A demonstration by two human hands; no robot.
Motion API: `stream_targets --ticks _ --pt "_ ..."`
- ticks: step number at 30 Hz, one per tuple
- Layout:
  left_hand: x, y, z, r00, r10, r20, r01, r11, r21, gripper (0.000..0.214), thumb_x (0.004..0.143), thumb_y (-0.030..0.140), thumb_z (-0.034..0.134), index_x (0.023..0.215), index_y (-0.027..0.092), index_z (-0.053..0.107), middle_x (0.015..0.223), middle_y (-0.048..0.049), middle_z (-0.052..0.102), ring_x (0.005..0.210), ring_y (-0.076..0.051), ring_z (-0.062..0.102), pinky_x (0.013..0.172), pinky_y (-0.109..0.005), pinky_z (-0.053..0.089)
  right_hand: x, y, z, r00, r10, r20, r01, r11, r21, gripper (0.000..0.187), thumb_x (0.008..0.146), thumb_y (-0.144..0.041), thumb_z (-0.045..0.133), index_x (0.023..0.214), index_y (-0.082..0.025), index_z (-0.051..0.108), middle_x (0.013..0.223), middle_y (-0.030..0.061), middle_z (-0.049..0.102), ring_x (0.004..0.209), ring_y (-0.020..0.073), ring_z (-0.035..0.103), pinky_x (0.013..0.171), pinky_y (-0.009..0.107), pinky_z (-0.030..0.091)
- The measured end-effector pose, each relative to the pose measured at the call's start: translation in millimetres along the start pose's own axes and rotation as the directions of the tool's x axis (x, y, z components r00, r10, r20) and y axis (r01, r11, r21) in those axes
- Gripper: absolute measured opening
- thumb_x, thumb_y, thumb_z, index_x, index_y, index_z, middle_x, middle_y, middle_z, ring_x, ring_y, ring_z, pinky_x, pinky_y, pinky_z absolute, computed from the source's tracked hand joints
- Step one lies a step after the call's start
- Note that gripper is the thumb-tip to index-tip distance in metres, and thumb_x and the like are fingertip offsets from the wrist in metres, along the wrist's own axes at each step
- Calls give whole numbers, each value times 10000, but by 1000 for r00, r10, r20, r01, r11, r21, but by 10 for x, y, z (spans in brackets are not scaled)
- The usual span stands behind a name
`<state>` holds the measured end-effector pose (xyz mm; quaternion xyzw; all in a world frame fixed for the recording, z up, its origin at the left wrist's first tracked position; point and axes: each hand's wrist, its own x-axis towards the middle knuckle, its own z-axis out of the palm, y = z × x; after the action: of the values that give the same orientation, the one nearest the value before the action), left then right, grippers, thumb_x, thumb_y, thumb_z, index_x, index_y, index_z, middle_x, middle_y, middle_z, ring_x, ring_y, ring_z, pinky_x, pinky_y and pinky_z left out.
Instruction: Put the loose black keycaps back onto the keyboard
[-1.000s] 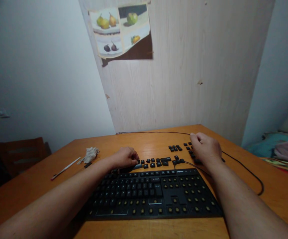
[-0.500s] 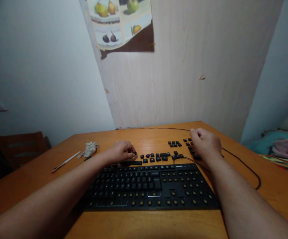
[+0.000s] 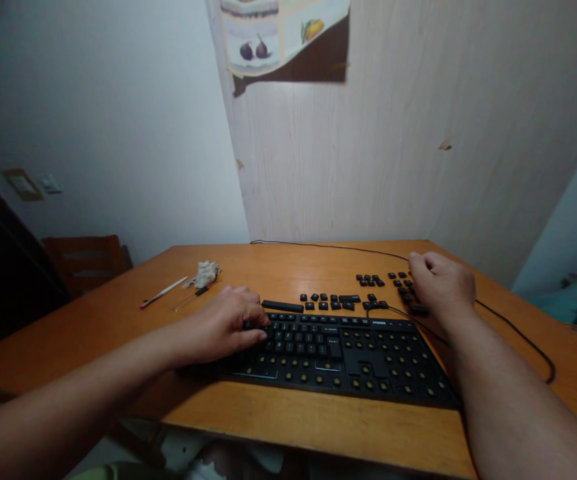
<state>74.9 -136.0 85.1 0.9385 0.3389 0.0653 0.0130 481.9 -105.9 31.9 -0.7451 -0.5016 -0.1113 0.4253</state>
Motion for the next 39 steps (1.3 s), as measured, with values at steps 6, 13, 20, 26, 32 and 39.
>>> stream_targets --ticks 6,13,20,26,32,39 --pt "-201 174 71 1000 4 10 -4 1000 15 135 853 340 627 877 221 688 899 -33 638 912 -209 522 770 -338 317 4 5 14 999 19 -28 -20 999 -28 397 852 -532 463 643 -220 593 577 -2 545 597 175 508 530 286 286" --pt "-271 224 135 1000 -24 -5 24 999 35 132 852 343 626 860 227 688 891 -36 626 909 -217 499 762 -347 298 7 37 28 999 18 -27 -18 1000 -25 401 852 -531 463 636 -222 597 542 -10 519 592 182 526 519 282 289" --pt "-275 290 133 1000 -14 -25 17 992 125 158 853 336 618 775 210 673 868 -45 618 899 -220 487 745 -359 280 17 46 45 999 21 -39 -21 1000 -3 409 856 -533 464 647 -218 619 552 -8 544 579 178 517 517 282 289" --pt "-287 338 148 999 10 -51 0 980 201 178 856 309 593 737 207 677 816 -50 614 862 -224 477 750 -391 269 21 58 44 999 19 -43 -19 1000 2 403 851 -537 469 664 -215 623 543 -11 534 580 179 516 513 282 285" --pt "-277 348 175 998 8 -69 8 973 229 224 873 288 558 703 198 672 776 -65 604 838 -225 472 736 -400 264 17 49 33 999 14 -47 -14 1000 4 413 854 -536 467 628 -215 595 524 -12 508 574 176 511 514 281 282" --pt "-271 365 225 994 32 -101 -3 961 276 254 883 289 552 674 192 658 732 -76 585 793 -214 452 733 -408 257 16 39 24 999 12 -46 -12 1000 -2 407 854 -540 467 650 -217 609 535 -13 518 573 178 516 512 282 282"
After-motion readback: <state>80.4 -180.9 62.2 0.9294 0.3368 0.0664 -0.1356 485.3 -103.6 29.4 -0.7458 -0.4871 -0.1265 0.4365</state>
